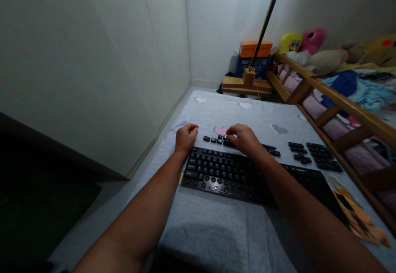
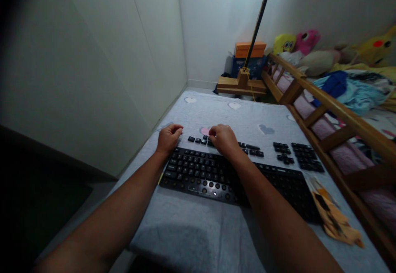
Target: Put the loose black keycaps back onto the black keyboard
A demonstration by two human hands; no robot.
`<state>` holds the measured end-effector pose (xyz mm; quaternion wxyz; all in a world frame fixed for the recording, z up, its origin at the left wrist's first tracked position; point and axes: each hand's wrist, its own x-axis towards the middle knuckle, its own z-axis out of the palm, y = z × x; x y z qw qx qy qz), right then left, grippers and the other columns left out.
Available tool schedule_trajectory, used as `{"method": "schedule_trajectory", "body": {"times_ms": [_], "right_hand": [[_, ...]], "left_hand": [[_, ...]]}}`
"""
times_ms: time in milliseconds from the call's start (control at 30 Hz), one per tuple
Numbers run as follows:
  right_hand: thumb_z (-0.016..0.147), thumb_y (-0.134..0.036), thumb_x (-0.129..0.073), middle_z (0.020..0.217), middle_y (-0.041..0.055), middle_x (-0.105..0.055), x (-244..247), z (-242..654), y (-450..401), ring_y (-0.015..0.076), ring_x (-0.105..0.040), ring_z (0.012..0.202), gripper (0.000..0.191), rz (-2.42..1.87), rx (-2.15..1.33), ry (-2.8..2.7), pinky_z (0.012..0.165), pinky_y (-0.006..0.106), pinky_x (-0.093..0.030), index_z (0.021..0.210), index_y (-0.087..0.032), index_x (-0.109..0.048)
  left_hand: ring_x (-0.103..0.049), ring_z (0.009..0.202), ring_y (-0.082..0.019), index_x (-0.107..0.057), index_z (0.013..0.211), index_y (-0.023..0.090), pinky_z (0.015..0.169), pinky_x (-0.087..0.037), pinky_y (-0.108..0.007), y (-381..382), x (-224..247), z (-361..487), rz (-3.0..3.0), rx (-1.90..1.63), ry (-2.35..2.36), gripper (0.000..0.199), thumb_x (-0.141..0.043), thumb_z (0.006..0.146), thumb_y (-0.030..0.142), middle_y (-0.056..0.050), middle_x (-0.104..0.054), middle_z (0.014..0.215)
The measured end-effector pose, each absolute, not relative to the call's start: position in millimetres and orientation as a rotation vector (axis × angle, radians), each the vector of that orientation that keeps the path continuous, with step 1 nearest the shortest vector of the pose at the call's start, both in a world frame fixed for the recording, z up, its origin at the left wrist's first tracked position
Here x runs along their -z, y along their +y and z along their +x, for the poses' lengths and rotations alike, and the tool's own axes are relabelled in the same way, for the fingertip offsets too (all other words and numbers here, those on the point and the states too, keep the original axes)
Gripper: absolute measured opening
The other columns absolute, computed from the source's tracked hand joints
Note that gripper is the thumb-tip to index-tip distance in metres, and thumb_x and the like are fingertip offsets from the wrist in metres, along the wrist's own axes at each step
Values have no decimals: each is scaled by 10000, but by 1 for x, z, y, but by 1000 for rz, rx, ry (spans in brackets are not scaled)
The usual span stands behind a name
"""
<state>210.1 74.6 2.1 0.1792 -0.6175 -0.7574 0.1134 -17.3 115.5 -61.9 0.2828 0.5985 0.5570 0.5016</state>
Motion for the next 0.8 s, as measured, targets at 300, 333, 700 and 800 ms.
{"method": "schedule_trajectory", "body": {"times_ms": [300,333,700,800], "right_hand": [[795,-216,-730,880,49,-770,24,197,117,181,-664,816,88,-1919,-436,-2148,722,269,-445,864,-217,-784],[795,-220,-731,868,46,-769,25,198,118,179,-663,808,84,-1930,-445,-2153,715,267,-444,859,-219,-785],[763,-190,-741,858,48,-769,23,193,122,194,-663,826,83,-1960,-484,-2196,737,286,-442,819,-228,-789],[779,-181,-724,860,48,-769,16,192,122,188,-663,805,96,-1939,-508,-2173,716,281,-443,840,-218,-787]], "left_hand": [[-651,721,-174,-735,837,175,729,-491,-287,121,64,-16,1659,-1317,1558,174,-593,773,252,-42,-748,815],[-650,716,-173,-735,840,173,724,-492,-286,121,64,-16,1658,-1317,1566,178,-588,778,252,-43,-748,813],[-653,702,-167,-739,829,181,710,-496,-277,121,60,-13,1674,-1298,1582,160,-592,783,223,-33,-755,801],[-654,707,-169,-741,830,182,716,-495,-279,121,59,-13,1673,-1298,1584,161,-592,782,216,-35,-757,807]]}}
